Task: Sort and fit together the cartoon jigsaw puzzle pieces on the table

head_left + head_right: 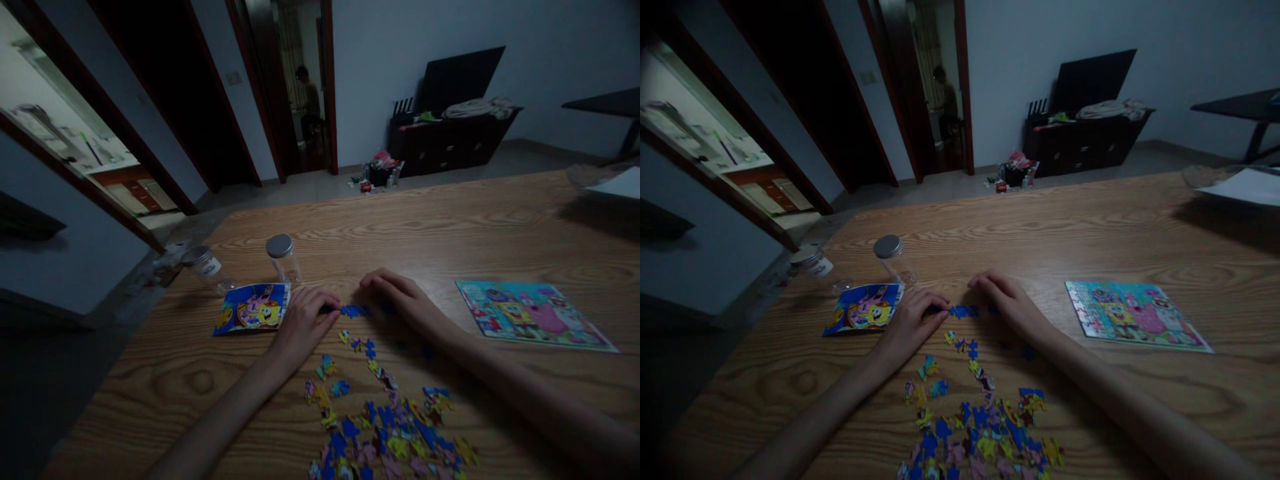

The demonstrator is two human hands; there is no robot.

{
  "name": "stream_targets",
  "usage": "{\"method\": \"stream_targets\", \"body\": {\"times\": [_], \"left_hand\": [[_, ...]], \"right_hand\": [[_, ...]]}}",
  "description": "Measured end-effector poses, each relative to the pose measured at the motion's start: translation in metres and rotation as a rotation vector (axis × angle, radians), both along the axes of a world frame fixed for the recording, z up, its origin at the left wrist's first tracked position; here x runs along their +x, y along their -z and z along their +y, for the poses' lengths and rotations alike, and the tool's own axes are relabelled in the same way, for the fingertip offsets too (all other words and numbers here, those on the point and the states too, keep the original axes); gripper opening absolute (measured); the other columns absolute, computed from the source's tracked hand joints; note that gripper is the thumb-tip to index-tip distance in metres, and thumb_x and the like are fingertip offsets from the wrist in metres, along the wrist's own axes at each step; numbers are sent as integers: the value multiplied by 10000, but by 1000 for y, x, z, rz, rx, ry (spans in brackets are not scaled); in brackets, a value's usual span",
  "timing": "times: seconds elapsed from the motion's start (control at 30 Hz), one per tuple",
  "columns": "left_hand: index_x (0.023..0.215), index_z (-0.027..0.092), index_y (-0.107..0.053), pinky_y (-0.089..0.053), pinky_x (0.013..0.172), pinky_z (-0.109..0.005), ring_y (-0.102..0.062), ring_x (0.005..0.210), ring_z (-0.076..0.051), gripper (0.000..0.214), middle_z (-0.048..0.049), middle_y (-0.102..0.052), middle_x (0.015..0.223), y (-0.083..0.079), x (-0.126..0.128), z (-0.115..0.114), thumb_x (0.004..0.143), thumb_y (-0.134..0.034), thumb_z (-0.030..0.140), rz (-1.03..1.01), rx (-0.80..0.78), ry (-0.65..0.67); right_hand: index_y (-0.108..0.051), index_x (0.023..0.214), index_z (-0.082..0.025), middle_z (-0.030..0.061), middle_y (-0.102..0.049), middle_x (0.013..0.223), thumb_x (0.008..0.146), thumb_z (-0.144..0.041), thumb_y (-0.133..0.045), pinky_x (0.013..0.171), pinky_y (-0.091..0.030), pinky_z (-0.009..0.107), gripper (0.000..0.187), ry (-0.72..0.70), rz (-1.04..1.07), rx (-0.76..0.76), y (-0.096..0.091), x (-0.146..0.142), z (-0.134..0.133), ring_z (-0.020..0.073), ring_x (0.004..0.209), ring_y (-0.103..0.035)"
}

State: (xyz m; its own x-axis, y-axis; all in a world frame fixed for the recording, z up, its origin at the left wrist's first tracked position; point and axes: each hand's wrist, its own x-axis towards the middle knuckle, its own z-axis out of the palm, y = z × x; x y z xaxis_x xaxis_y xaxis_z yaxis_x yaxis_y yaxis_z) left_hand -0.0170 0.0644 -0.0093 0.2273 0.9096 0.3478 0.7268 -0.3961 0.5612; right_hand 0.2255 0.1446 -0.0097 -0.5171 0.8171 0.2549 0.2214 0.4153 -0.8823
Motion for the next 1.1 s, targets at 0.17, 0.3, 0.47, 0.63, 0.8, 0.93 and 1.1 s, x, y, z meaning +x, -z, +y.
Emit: {"method": "stream_targets", "body": {"times": [0.17, 0.3, 0.47, 0.63, 0.8, 0.93, 1.1], "left_hand": [[1016, 220, -677, -495, 952, -433, -663, 1028, -271, 112, -34, -742, 1030, -4, 2, -3, 953, -743, 156, 9, -6, -31], [1087, 208, -669, -506, 948, -417, -670, 1041, -269, 216, -42, -739, 1068, -3, 0, -3, 916, -789, 152, -7, 4, -52], [1063, 222, -713, -505, 932, -402, -677, 997, -255, 197, -22, -742, 1003, -1, -1, 0, 904, -802, 147, -8, 26, -34], [1025, 239, -742, -492, 946, -428, -683, 993, -268, 139, -22, -757, 987, -2, 2, -1, 922, -767, 149, 7, 46, -38], [1173, 243, -703, -502, 965, -430, -694, 994, -257, 233, -22, -759, 1006, -5, 5, -5, 956, -715, 157, -17, 58, -73], [1046, 252, -745, -506, 966, -425, -698, 1020, -257, 102, -20, -777, 1039, -8, 8, -8, 987, -689, 191, -20, 47, -66], [1029, 267, -782, -499, 968, -443, -710, 1020, -266, 97, -11, -806, 1026, -9, 12, -13, 993, -708, 217, -16, 32, -66]], "right_hand": [[-711, 1108, -238, 100, -759, 1167, 1092, -508, -434, 1005, -541, 435, 387, 22, 7, -94, 2, 10, 9, 258, 1110, -709], [-683, 1131, -231, 80, -751, 1096, 1060, -465, -523, 870, -584, 387, 292, -92, -78, -40, -5, 18, 12, 236, 995, -722], [-736, 1059, -241, 81, -699, 1048, 943, -281, -713, 856, -546, 403, 125, -212, -232, 182, -16, 30, 4, 249, 965, -648], [-723, 1076, -224, 107, -670, 1061, 964, -183, -686, 879, -518, 424, 125, -176, -295, 373, -7, 23, -5, 262, 988, -608], [-721, 1089, -207, 110, -666, 1082, 983, -182, -677, 872, -511, 420, 117, -163, -322, 469, 2, 9, -5, 259, 989, -610], [-719, 1103, -227, 96, -666, 1091, 1024, -196, -633, 872, -523, 398, 121, -180, -316, 491, -2, 9, -8, 241, 988, -621], [-684, 1146, -222, 104, -677, 1088, 1042, -176, -574, 876, -536, 407, 158, -195, -304, 496, -8, 21, -14, 248, 1000, -617]]}}
